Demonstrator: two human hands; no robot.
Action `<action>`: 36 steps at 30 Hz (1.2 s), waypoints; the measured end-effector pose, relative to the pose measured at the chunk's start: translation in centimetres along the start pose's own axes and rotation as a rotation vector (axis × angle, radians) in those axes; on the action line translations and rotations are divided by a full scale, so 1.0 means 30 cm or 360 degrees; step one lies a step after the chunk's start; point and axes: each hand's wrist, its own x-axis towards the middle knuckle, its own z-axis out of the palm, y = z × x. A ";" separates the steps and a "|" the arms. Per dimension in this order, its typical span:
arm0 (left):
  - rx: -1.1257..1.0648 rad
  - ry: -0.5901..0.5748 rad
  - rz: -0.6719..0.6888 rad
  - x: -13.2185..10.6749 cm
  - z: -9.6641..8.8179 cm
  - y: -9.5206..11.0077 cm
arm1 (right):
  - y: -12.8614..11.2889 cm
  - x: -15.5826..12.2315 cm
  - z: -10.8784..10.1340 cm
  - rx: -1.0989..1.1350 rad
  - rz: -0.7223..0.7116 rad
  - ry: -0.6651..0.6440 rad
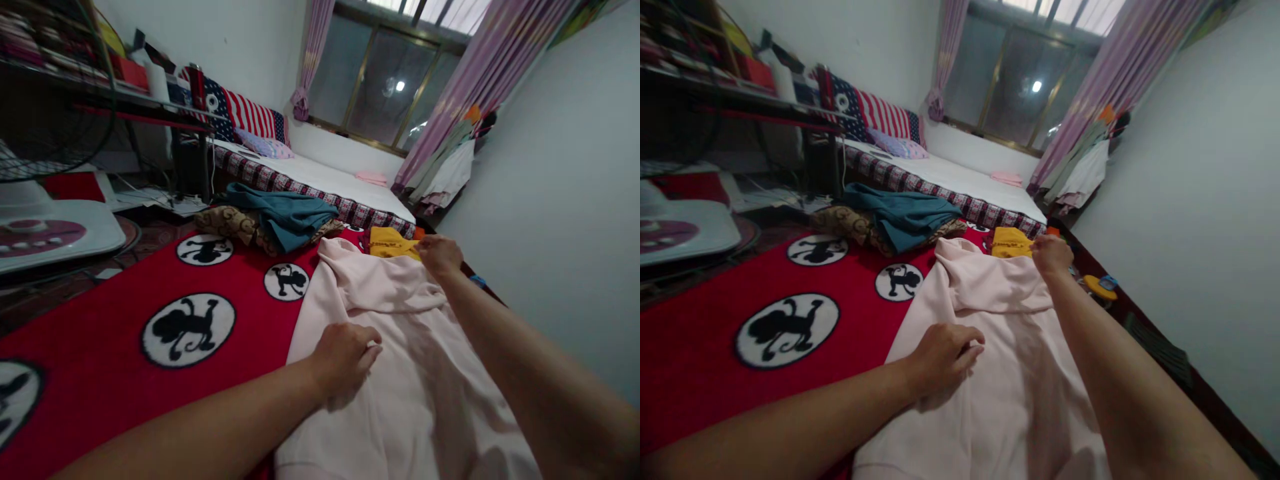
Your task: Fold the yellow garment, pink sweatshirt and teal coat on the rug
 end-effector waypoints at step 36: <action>0.0224 0.0197 -0.0173 0.105 -0.171 -0.026 | -0.057 -0.125 0.034 0.0092 -0.0235 -0.0207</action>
